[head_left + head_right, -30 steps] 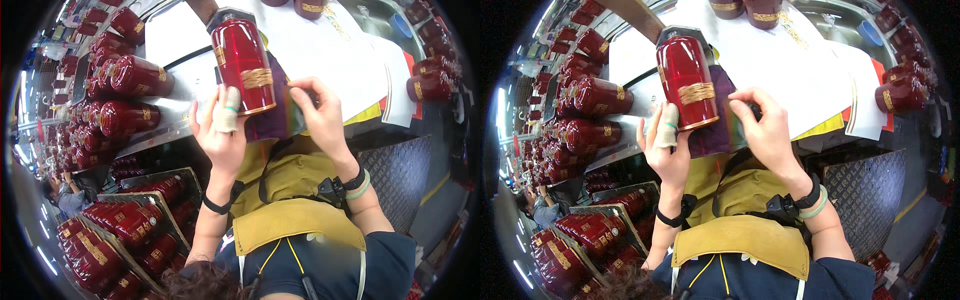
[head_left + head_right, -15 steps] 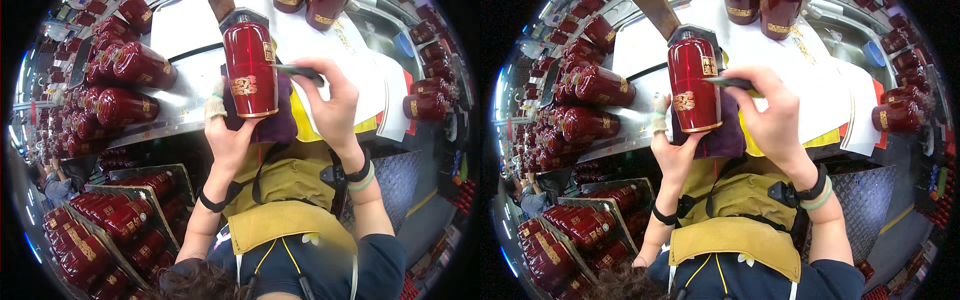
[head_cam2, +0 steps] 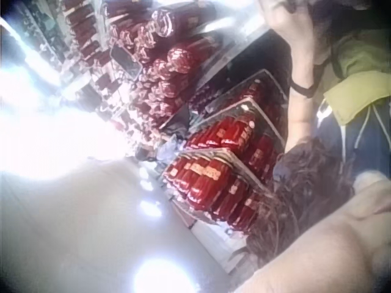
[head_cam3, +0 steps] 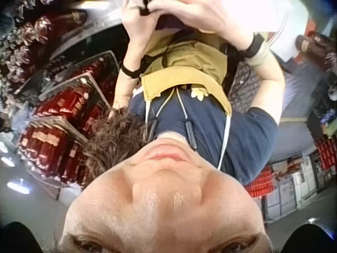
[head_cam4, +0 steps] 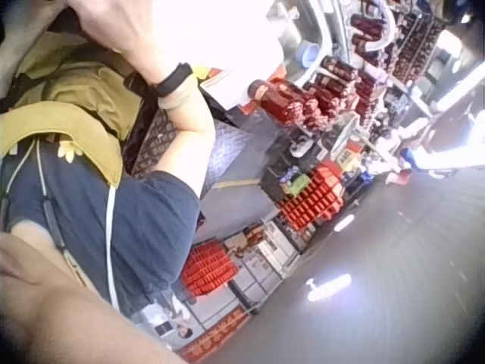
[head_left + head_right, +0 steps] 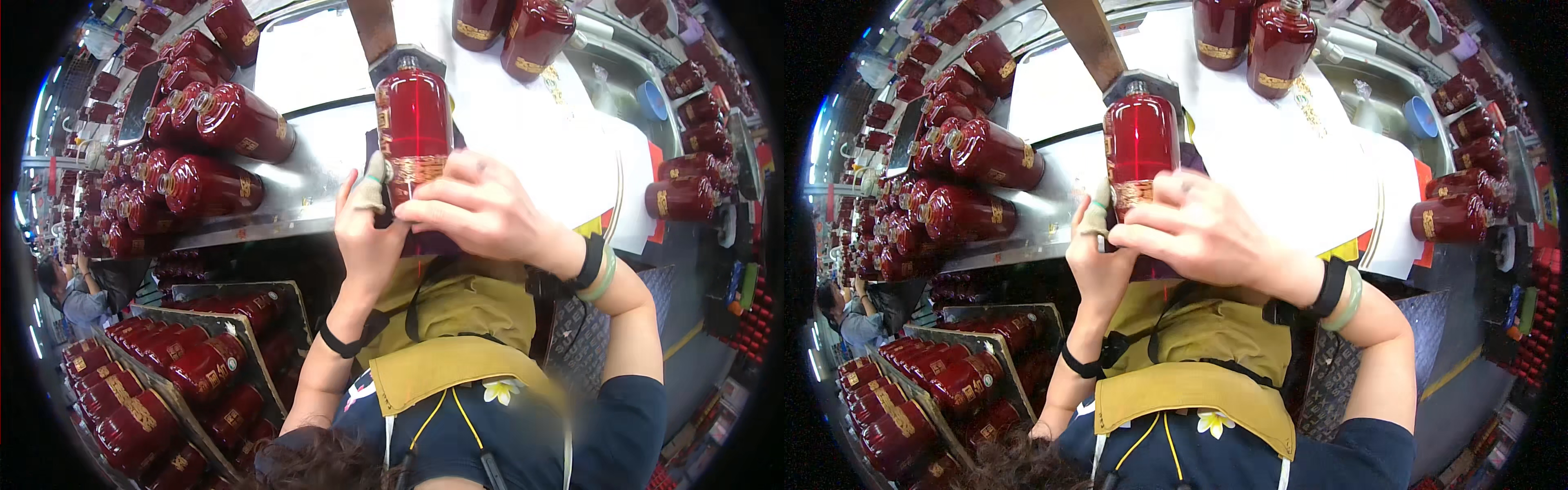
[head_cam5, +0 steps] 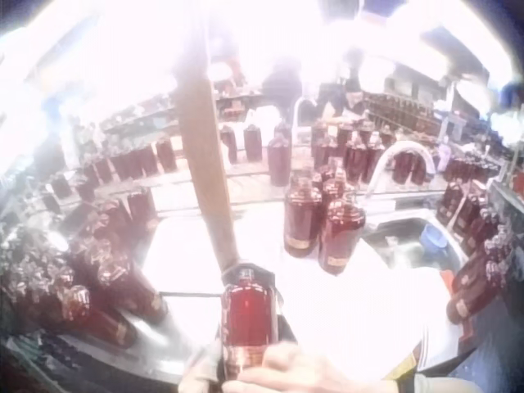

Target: Applying decorative labels and bands to glass liquor bottles in a factory setting.

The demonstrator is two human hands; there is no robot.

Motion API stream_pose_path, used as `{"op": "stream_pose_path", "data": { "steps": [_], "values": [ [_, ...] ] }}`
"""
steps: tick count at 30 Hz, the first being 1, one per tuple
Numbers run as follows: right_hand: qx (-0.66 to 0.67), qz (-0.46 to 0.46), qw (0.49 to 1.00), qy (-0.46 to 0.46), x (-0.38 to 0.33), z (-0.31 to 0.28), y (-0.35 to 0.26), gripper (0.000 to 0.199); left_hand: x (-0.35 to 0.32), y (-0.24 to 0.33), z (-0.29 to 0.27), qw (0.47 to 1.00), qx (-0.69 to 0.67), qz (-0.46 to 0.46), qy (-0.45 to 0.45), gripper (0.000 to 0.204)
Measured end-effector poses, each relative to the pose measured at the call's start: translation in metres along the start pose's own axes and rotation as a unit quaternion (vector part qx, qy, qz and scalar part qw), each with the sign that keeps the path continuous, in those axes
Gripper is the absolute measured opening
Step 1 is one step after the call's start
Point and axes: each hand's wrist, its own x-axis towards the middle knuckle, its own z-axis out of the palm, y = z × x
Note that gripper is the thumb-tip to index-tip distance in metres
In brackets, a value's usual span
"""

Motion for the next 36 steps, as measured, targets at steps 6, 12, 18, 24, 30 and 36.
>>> {"op": "stream_pose_path", "data": {
  "steps": [6, 12, 18, 24, 30, 36],
  "values": [
    [-0.179, 0.072, 0.98, 0.047, 0.004, -0.002, 0.041, 0.019, -0.005, 0.008, -0.005, 0.999, -0.014, 0.047, 0.02, 0.089],
    [0.001, 0.099, 0.995, -0.029, 0.019, 0.006, 0.047, 0.017, 0.004, 0.004, -0.006, 0.995, -0.079, 0.007, -0.055, 0.123],
    [-0.141, 0.025, 0.987, 0.066, 0.021, 0.0, 0.069, 0.013, 0.018, 0.01, -0.017, 0.968, -0.231, -0.054, -0.081, 0.097],
    [-0.042, 0.066, 0.997, 0.02, -0.003, 0.002, 0.045, 0.014, 0.043, 0.014, -0.018, 0.941, -0.299, -0.143, -0.066, 0.076],
    [0.132, 0.298, 0.926, 0.191, 0.008, -0.014, 0.064, 0.02, 0.085, 0.025, 0.003, 0.939, -0.143, -0.26, -0.175, 0.066],
    [0.13, 0.292, 0.927, 0.196, -0.031, -0.039, 0.005, 0.032, 0.041, 0.05, -0.024, 0.83, -0.424, -0.256, -0.256, 0.048]
  ]
}}
